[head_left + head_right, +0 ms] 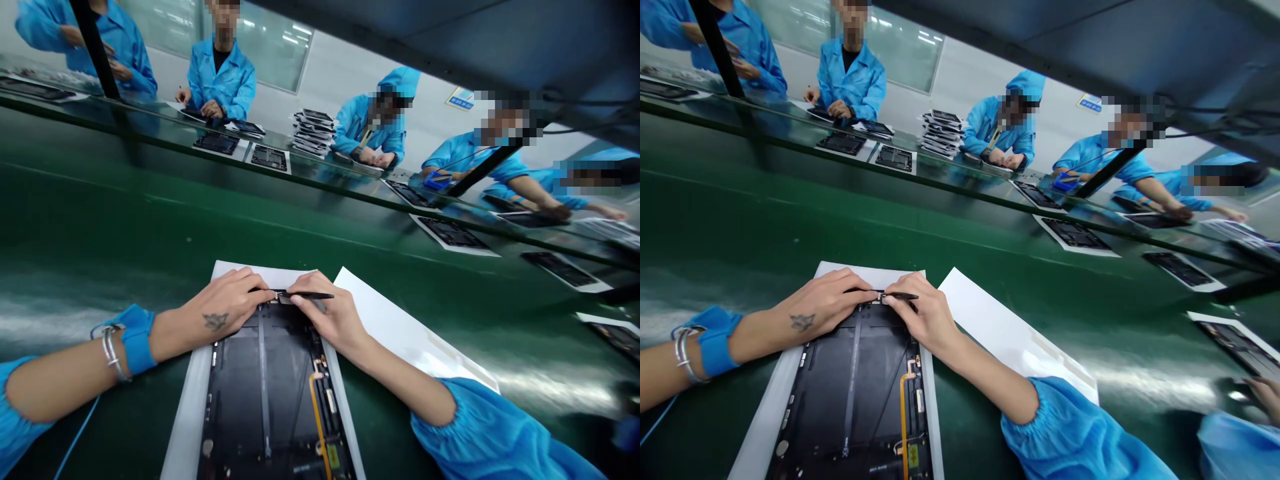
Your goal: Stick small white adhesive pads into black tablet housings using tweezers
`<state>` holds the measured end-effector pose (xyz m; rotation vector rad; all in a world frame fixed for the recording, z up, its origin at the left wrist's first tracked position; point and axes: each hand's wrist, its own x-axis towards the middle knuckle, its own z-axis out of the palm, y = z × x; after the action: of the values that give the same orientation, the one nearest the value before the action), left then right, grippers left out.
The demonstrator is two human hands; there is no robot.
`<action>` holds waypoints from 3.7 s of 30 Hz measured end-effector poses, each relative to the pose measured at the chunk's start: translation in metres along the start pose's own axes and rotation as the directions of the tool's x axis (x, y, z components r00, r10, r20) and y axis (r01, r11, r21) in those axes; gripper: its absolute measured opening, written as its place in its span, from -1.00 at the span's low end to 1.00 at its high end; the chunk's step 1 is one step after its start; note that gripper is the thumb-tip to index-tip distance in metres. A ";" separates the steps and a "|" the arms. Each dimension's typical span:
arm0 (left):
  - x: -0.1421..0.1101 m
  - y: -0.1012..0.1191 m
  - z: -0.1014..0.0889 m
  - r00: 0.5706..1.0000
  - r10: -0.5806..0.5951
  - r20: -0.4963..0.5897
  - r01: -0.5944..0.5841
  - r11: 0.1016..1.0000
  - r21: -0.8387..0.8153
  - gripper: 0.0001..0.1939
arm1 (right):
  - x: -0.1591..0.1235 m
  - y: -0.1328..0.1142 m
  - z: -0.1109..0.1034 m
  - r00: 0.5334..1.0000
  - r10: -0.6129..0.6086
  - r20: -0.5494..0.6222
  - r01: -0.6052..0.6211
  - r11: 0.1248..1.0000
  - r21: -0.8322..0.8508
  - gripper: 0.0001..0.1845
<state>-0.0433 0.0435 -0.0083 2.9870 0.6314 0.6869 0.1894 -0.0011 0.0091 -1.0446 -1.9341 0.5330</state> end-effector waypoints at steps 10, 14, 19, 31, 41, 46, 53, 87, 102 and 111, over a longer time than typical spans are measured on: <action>-0.002 -0.001 0.001 0.999 0.020 -0.026 -0.021 0.999 -0.029 -0.67 | 0.002 0.000 -0.002 0.995 0.104 0.003 -0.104 0.992 0.075 -0.69; -0.002 -0.001 0.000 0.999 0.034 -0.028 -0.035 0.999 -0.038 -0.65 | -0.002 0.005 -0.012 0.951 0.309 -0.028 -0.302 0.943 0.143 -0.62; 0.001 0.001 -0.005 0.998 0.039 0.054 -0.041 0.999 0.031 -0.55 | -0.011 0.016 -0.024 0.806 0.568 -0.165 -0.493 0.799 0.345 -0.55; -0.002 0.001 0.000 0.996 0.016 0.086 -0.023 0.996 0.088 -0.48 | -0.013 0.017 -0.023 0.759 0.640 -0.119 -0.523 0.709 0.473 -0.50; -0.002 0.000 0.002 0.998 0.033 0.046 -0.036 0.997 0.065 -0.50 | -0.014 0.016 -0.020 0.778 0.612 -0.142 -0.501 0.740 0.449 -0.50; -0.002 -0.001 0.001 0.998 0.045 0.048 -0.048 0.997 0.063 -0.51 | -0.015 0.018 -0.021 0.782 0.607 -0.138 -0.507 0.750 0.425 -0.50; -0.002 0.000 0.001 0.997 0.035 0.075 -0.039 0.997 0.062 -0.52 | -0.015 0.022 -0.020 0.808 0.572 -0.142 -0.503 0.795 0.339 -0.52; -0.004 0.004 -0.003 0.999 -0.029 -0.026 0.025 0.987 -0.161 -0.69 | 0.056 -0.029 -0.004 0.643 0.175 0.746 0.480 0.667 -0.570 -0.85; -0.003 0.010 0.002 0.999 -0.021 0.028 0.022 1.000 -0.016 -0.66 | 0.030 0.004 -0.039 0.838 0.103 0.536 0.253 0.796 -0.550 -0.84; -0.004 0.008 0.004 1.000 -0.006 -0.021 0.006 1.000 0.002 -0.63 | -0.010 0.013 -0.037 0.889 -0.001 0.459 0.174 0.926 -0.335 -0.74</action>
<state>-0.0419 0.0347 -0.0129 2.9818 0.6422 0.7190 0.2293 -0.0029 0.0156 -1.1239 -2.5604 0.3886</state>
